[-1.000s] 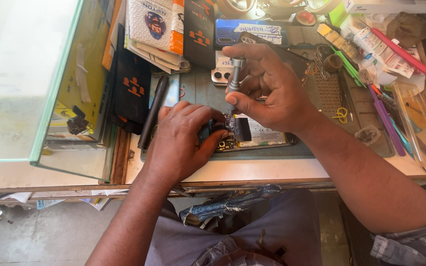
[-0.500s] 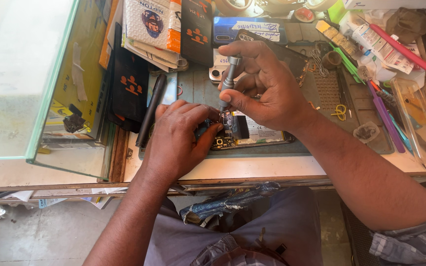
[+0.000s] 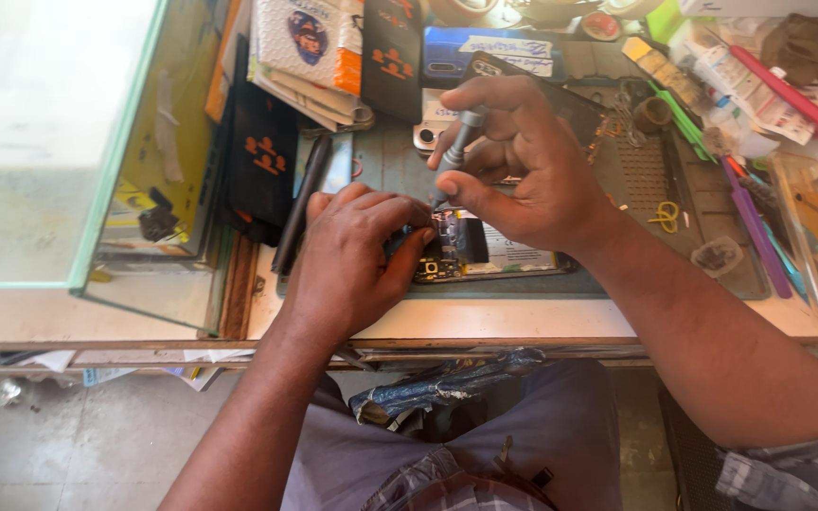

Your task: The person uses a screwdriver to remove screws from a disassembled smartphone on a workbench. They place the screws on the table and continue unscrewing multiple fasteners from the phone's internal frame.

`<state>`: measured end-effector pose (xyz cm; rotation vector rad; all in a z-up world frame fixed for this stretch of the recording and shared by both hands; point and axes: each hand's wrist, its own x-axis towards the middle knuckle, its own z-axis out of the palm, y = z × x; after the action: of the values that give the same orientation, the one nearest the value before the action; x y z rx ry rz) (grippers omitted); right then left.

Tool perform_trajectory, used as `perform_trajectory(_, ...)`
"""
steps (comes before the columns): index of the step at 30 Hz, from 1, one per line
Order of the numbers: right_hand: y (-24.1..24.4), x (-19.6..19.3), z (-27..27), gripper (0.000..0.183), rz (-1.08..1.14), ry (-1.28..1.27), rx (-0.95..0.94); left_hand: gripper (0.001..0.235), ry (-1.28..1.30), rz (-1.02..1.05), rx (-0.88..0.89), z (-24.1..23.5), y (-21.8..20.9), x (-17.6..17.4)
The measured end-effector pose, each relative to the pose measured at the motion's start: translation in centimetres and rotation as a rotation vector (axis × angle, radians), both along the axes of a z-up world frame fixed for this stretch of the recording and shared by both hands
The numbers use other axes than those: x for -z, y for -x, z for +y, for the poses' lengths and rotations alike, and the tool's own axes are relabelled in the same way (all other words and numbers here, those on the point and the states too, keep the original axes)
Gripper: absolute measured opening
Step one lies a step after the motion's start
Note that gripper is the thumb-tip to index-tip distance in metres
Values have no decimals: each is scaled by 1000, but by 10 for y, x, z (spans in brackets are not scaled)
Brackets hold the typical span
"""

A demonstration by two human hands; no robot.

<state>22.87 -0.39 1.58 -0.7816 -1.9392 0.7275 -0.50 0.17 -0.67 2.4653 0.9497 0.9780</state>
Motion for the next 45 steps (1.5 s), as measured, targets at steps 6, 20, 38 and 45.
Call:
perform_trajectory(6,-2,0,-4,53,69,78,-118,12,45,-18,-17,-1,0,1)
perform_trajectory(20,-4,-9,-4,54,59,85,-98,29,42,34,-4,1,0,-3)
perform_trajectory(38,-11,-8,2,48,-96,49,-39,21,-46,144,6,-4,-2,-11)
perform_trajectory(45,-10,-6,3,46,-146,31,-65,22,-9,151,22,-4,-1,-10)
